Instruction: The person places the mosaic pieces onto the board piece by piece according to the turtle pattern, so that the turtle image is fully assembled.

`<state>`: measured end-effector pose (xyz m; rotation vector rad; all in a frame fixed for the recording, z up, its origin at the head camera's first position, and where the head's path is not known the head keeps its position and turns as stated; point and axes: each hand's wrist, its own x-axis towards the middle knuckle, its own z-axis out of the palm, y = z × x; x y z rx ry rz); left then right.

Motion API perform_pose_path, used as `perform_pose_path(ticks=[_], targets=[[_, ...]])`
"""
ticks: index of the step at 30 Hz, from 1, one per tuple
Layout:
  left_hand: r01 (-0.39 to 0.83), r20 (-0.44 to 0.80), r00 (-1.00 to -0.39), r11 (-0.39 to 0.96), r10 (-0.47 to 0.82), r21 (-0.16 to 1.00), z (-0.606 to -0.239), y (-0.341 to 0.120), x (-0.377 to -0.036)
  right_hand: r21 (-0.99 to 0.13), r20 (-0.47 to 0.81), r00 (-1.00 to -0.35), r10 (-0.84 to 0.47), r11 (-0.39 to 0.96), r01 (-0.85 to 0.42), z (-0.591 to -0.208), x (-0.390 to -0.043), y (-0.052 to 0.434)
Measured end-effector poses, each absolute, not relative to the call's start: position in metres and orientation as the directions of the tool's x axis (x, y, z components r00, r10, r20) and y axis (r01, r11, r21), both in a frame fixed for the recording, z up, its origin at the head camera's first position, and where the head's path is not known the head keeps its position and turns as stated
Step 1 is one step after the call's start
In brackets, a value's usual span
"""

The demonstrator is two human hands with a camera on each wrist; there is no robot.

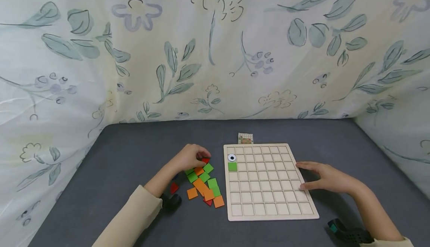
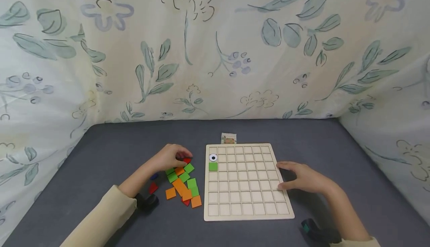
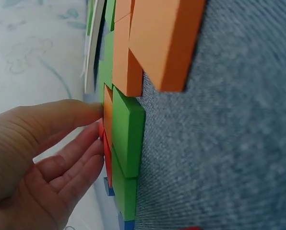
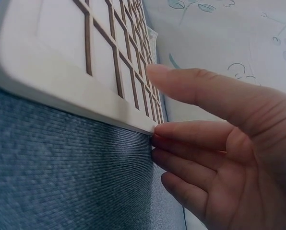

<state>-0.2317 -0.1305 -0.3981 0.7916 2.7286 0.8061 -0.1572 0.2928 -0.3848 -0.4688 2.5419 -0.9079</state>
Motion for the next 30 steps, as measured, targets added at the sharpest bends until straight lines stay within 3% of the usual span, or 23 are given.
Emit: perform_pose_path(ticks=[12,25,30], targets=[[0.405,-0.019,-0.868,0.731,0.496,0.550,-0.399,-0.124,-0.234,-0.655,-0.257,-0.868,-0.426,0.737,-0.168,-0.384,-0.158,0.293],[0.547,-0.124,-0.710,0.654,0.693,0.522,-0.384,-0.133,-0.243,-0.663,-0.242,-0.864,-0.441,0.725,-0.184,-0.383,-0.157,0.293],[0.558,-0.150,-0.697,0.661,0.701,0.502,-0.381,-0.131,-0.246,-0.671,-0.242,-0.855,-0.459,0.716,-0.194,-0.382,-0.156,0.294]])
